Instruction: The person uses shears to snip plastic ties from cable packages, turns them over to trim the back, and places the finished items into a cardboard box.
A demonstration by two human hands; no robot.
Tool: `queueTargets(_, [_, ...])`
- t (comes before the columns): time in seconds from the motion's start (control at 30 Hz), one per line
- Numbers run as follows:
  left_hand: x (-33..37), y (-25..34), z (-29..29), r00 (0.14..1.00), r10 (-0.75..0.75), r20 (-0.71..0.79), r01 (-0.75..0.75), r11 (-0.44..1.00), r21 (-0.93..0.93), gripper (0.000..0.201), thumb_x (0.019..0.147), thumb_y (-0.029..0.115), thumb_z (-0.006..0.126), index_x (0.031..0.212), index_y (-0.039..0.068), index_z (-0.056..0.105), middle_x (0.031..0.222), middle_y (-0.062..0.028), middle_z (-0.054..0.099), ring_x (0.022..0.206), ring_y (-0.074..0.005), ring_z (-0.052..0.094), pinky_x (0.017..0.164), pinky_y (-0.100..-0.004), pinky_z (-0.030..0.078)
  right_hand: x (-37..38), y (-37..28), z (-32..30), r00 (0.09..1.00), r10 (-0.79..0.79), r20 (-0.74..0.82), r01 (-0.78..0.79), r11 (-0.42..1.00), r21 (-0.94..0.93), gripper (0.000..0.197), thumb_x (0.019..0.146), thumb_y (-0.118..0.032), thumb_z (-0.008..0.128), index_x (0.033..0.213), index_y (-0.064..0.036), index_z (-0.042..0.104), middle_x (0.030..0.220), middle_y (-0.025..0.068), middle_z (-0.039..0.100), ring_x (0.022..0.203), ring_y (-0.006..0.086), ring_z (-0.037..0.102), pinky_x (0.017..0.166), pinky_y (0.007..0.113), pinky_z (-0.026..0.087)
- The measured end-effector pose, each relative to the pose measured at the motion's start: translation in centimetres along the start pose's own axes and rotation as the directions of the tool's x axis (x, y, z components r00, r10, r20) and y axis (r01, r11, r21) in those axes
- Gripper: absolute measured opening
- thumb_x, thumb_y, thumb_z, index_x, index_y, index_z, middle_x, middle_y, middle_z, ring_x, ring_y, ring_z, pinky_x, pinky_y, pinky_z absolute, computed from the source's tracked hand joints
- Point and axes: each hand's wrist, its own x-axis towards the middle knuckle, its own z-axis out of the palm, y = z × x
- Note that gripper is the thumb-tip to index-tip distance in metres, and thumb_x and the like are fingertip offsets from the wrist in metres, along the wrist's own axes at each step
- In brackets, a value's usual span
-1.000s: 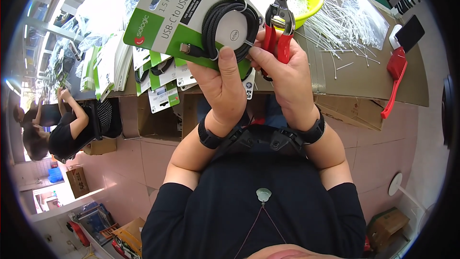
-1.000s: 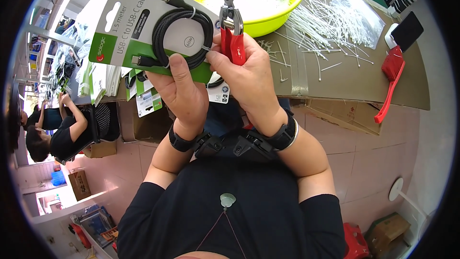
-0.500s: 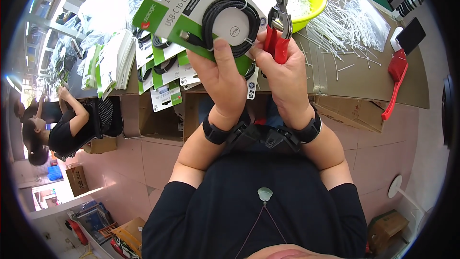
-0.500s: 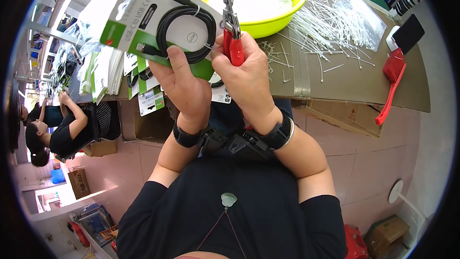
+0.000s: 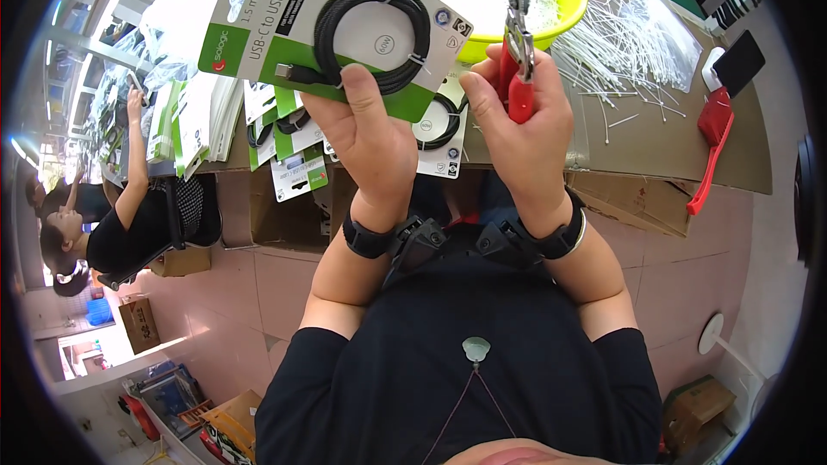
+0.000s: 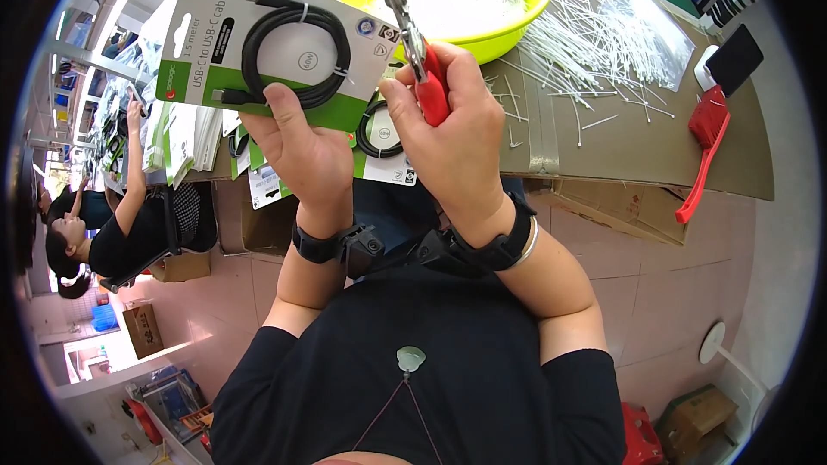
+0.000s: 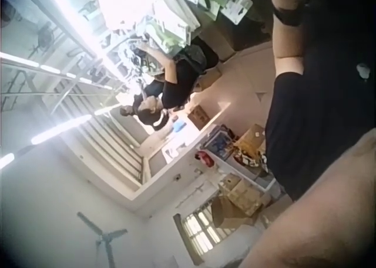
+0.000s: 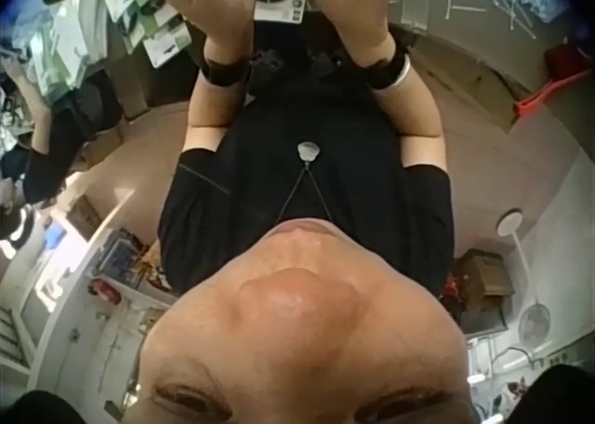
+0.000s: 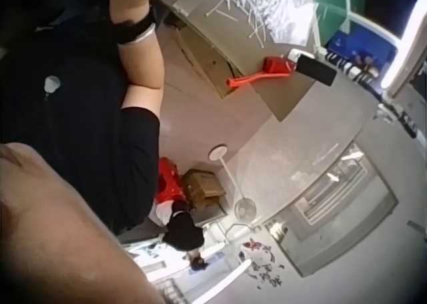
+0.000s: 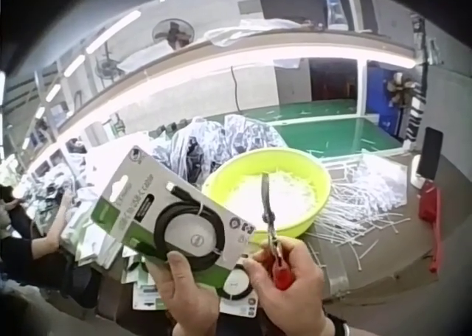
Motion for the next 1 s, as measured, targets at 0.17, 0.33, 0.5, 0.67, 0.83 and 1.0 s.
queueTargets(0.17, [-1.0,-0.2,-0.8,0.985,0.053,0.166,-0.085,0.978,0.192,0.041,0.099,0.012,0.043,0.137,0.008,0.028,0.135,-0.0117,0.043,0.120,-0.0223,0.048,0.099,-0.0397,0.044,0.5,-0.9,0.6,0.995,-0.034,0.089,0.030,0.998,0.047,0.024,0.085,-0.008,0.068,0.106,0.0007,0.059,0.090,0.0039,0.065,0.081,0.0080,0.060,0.072,0.023,0.050])
queueTargets(0.33, [-1.4,-0.3,-0.9,0.955,0.115,0.275,-0.187,0.948,0.255,0.041,0.098,0.011,0.045,0.135,0.007,0.029,0.133,-0.0120,0.043,0.117,-0.0204,0.049,0.099,-0.0360,0.044,0.9,-1.3,0.3,0.979,0.160,0.130,-0.172,0.981,0.089,0.022,0.085,-0.006,0.068,0.104,0.0011,0.060,0.090,0.0050,0.066,0.080,0.0104,0.062,0.074,0.024,0.051])
queueTargets(0.5, [-1.5,-0.2,-0.9,0.960,0.106,0.259,-0.172,0.954,0.246,0.037,0.098,0.011,0.045,0.132,0.005,0.032,0.131,-0.0117,0.045,0.115,-0.0195,0.050,0.098,-0.0345,0.044,0.7,-0.2,0.7,0.997,-0.046,0.069,0.053,0.994,-0.099,0.025,0.081,-0.006,0.069,0.103,-0.0006,0.060,0.089,0.0069,0.067,0.077,0.0118,0.064,0.071,0.026,0.051])
queueTargets(0.67, [-1.4,1.0,-1.1,0.997,0.025,0.079,-0.048,0.951,0.304,0.037,0.098,0.017,0.047,0.128,-0.003,0.037,0.125,-0.0147,0.050,0.111,-0.0182,0.053,0.093,-0.0324,0.046,1.7,1.5,-0.1,0.816,-0.531,0.228,0.570,0.674,-0.471,0.027,0.079,-0.007,0.068,0.104,-0.0025,0.060,0.084,0.0104,0.067,0.073,0.0162,0.066,0.066,0.030,0.052])
queueTargets(0.83, [0.6,4.1,-3.0,0.967,-0.225,-0.117,0.245,0.945,0.215,0.038,0.098,0.016,0.048,0.129,-0.002,0.038,0.122,-0.0144,0.053,0.107,-0.0199,0.057,0.090,-0.0347,0.050,4.6,3.1,-5.7,0.932,-0.361,-0.038,0.251,0.716,-0.651,0.028,0.082,-0.010,0.067,0.109,-0.0030,0.059,0.084,0.0112,0.066,0.074,0.0188,0.066,0.064,0.031,0.052])
queueTargets(1.0, [3.5,5.6,-7.6,0.852,-0.460,-0.251,0.467,0.884,-0.035,0.034,0.098,0.017,0.048,0.127,-0.002,0.043,0.117,-0.0130,0.056,0.100,-0.0218,0.060,0.084,-0.0362,0.054,3.6,2.8,-11.6,0.890,-0.251,0.381,0.446,0.655,-0.610,0.040,0.080,-0.014,0.071,0.116,-0.0037,0.057,0.093,0.0122,0.066,0.084,0.0223,0.065,0.073,0.033,0.051])
